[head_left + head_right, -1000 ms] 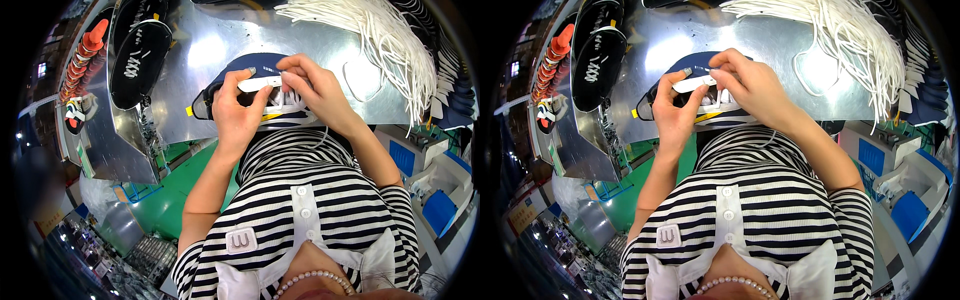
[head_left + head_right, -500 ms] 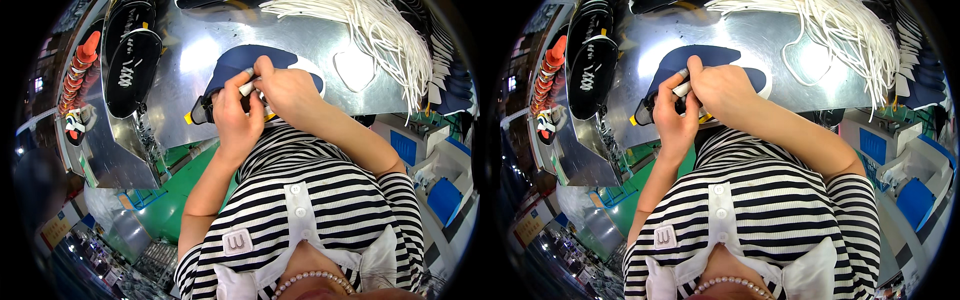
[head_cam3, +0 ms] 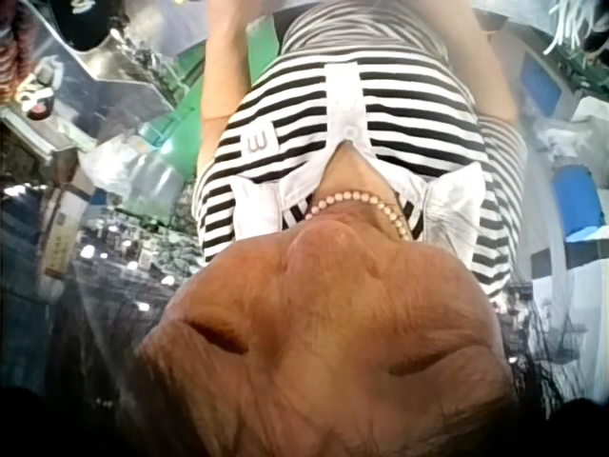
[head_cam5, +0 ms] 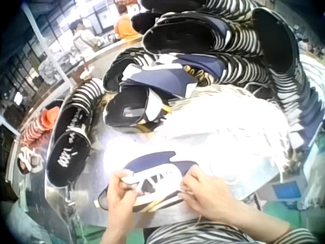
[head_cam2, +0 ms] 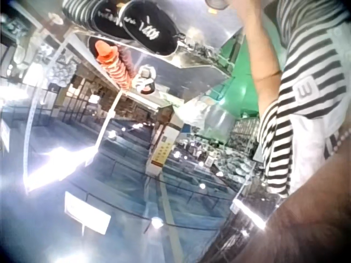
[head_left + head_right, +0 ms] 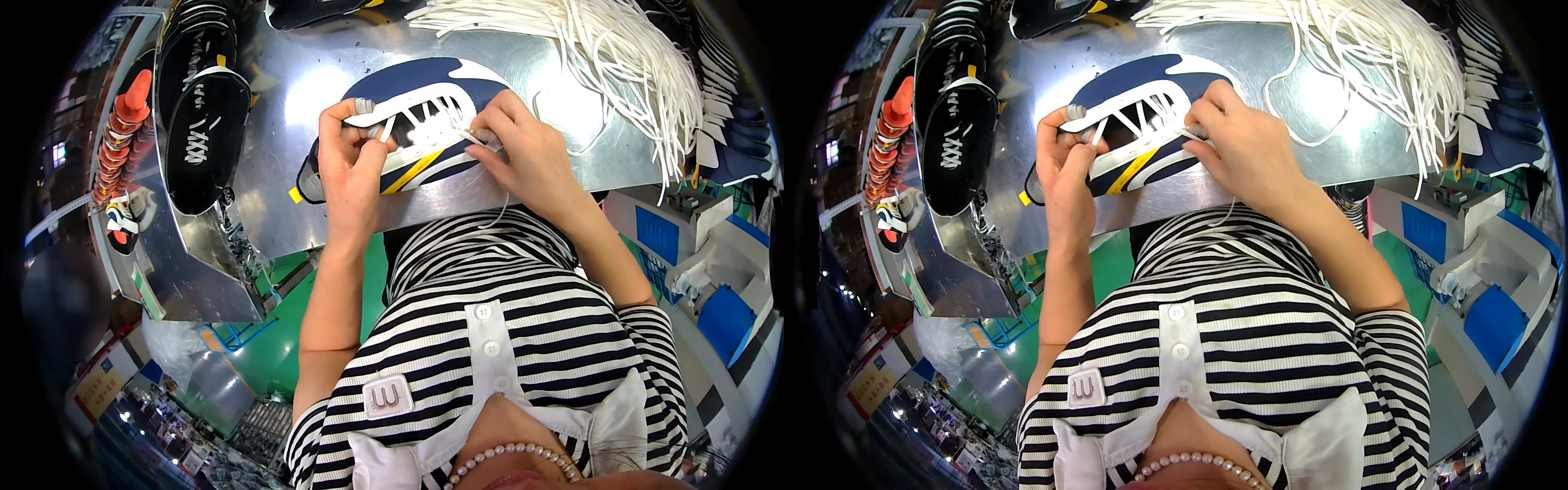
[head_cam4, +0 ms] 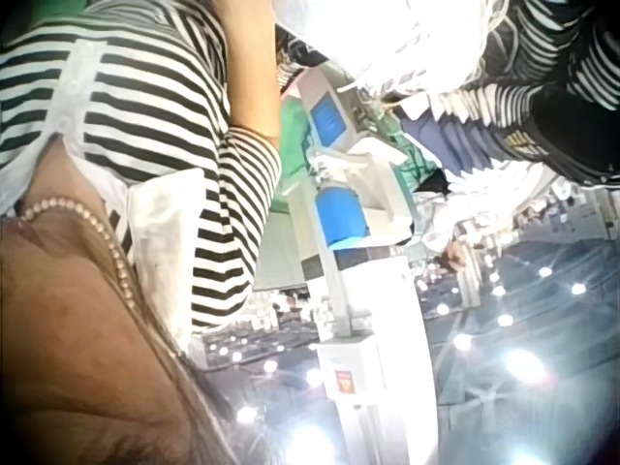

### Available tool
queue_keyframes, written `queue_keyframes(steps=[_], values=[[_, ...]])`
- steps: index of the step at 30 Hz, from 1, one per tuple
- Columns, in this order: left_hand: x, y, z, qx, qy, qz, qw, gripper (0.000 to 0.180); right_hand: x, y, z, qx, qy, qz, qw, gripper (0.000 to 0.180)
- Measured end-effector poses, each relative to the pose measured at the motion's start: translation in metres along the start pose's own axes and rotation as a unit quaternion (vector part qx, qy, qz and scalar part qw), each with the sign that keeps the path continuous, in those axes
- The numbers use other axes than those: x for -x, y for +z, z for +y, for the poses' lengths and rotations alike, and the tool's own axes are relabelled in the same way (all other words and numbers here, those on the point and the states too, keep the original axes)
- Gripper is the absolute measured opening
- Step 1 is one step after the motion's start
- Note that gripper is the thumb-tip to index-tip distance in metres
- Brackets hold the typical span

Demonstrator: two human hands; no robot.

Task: The person laces a blue and white shoe by hand, threading white laces through the eyelets and pulling them tight. The person repeatedly picks up shoes from a pile on the metal table, laces them, and places them back down.

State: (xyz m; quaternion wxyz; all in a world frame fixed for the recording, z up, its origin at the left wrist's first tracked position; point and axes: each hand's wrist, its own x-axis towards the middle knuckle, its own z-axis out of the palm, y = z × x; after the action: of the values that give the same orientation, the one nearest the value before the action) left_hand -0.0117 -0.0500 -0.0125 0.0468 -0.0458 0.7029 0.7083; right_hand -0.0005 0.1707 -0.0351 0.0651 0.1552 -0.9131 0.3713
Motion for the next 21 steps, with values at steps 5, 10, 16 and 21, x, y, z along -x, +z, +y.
queue_keyframes(steps=[5,10,16,21], values=[[0.029,0.001,0.020,-0.450,0.191,-0.049,0.871,0.053,-0.003,0.009,0.007,-0.059,0.019,0.123,0.990,0.020],[-0.001,0.021,0.003,-0.493,0.221,-0.030,0.841,0.028,0.021,-0.012,-0.020,-0.076,-0.142,-0.134,0.978,0.019],[-0.003,0.015,0.001,-0.444,0.279,0.009,0.851,0.015,0.039,-0.026,-0.005,-0.211,0.058,-0.136,0.966,0.011],[0.011,0.028,0.010,-0.366,0.271,-0.046,0.889,0.015,-0.005,0.004,-0.005,-0.331,0.196,-0.043,0.922,0.021]])
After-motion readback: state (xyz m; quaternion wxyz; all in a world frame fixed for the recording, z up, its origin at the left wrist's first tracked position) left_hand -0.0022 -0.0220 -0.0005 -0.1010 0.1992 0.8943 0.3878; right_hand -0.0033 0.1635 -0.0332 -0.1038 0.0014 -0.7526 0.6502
